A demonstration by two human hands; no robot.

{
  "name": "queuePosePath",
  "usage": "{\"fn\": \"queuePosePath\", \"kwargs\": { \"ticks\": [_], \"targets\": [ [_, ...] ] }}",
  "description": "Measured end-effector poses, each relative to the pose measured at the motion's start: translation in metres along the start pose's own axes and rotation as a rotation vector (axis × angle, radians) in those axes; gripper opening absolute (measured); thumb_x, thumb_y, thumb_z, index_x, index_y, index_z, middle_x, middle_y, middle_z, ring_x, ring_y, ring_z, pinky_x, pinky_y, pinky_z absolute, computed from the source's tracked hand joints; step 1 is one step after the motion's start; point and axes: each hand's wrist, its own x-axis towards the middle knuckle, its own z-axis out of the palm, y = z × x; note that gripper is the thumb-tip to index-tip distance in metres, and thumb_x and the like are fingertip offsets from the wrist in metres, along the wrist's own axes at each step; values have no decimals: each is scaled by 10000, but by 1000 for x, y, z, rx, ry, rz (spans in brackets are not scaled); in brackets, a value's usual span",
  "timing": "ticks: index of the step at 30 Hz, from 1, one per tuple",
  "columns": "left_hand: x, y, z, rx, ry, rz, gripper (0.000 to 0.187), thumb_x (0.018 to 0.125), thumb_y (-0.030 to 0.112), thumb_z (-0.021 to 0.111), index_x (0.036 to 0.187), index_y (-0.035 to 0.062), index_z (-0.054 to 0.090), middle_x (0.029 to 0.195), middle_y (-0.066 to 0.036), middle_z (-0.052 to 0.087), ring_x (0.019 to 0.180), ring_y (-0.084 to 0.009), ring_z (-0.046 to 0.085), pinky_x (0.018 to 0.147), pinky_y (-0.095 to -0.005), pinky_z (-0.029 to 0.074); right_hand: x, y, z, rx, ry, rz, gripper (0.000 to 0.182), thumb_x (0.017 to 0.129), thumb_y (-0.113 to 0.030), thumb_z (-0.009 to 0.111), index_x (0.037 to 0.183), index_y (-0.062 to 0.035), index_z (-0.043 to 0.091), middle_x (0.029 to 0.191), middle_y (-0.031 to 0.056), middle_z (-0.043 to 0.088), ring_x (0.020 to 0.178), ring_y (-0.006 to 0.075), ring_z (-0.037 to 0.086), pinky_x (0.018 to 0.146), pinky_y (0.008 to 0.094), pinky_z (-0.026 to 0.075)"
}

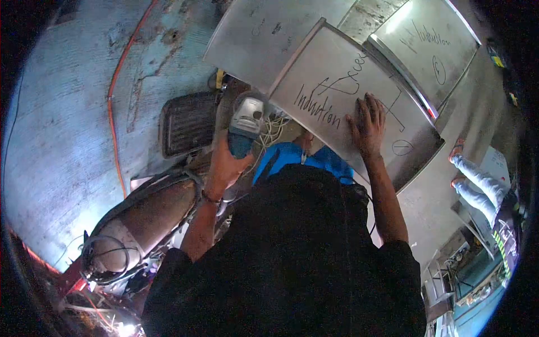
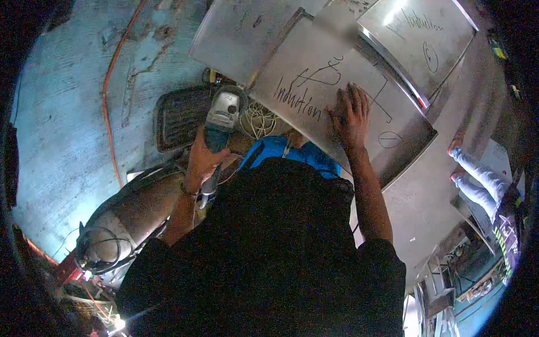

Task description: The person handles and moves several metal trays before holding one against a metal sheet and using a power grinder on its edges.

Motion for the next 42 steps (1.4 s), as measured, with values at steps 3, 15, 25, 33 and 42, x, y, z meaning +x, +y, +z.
{"fn": "queuePosePath", "kwargs": {
  "ticks": [3, 15, 25, 33, 42],
  "targets": [
    [3, 8, -10, -53, -92, -104, 674, 677, 247, 764, 1237, -14, 494, 1067, -216, 619, 976, -364, 620, 881, -437, 476, -2, 4, 4, 2, -3, 8, 554, 856, -309, 695, 1340, -99, 527, 1492, 129, 403, 1376, 347, 358, 1160, 497, 245],
    [5, 10, -2, -124, -148, -105, 699, 691, 195, 760, 1276, -22, 444, 983, -231, 658, 904, -340, 669, 822, -423, 510, 0, 1, 2, -21, -42, 51, 521, 875, -337, 671, 1320, -98, 543, 1483, 117, 410, 1376, 339, 352, 1167, 500, 231],
    [10, 15, 3, 7, -96, -52, 806, 672, 230, 783, 1331, -45, 410, 1104, -255, 635, 997, -365, 638, 880, -431, 490, 0, 0, -1, -12, -29, 42, 519, 869, -282, 681, 1336, -112, 533, 1467, 121, 432, 1365, 338, 373, 1146, 493, 274],
    [38, 16, 16, 112, -52, 42, 897, 666, 232, 801, 1386, -64, 356, 1080, -230, 661, 952, -331, 658, 849, -418, 509, -1, 4, 1, 18, -4, 24, 519, 879, -271, 674, 1352, -123, 521, 1481, 114, 415, 1379, 336, 357, 1156, 496, 264],
    [20, 24, 4, 106, -206, -201, 956, 668, 216, 813, 1428, -74, 312, 1118, -237, 649, 993, -323, 653, 874, -398, 511, -1, 2, -6, 30, -73, 69, 522, 907, -317, 628, 1368, -109, 503, 1503, 116, 382, 1398, 312, 331, 1183, 488, 217]
  ]
}}
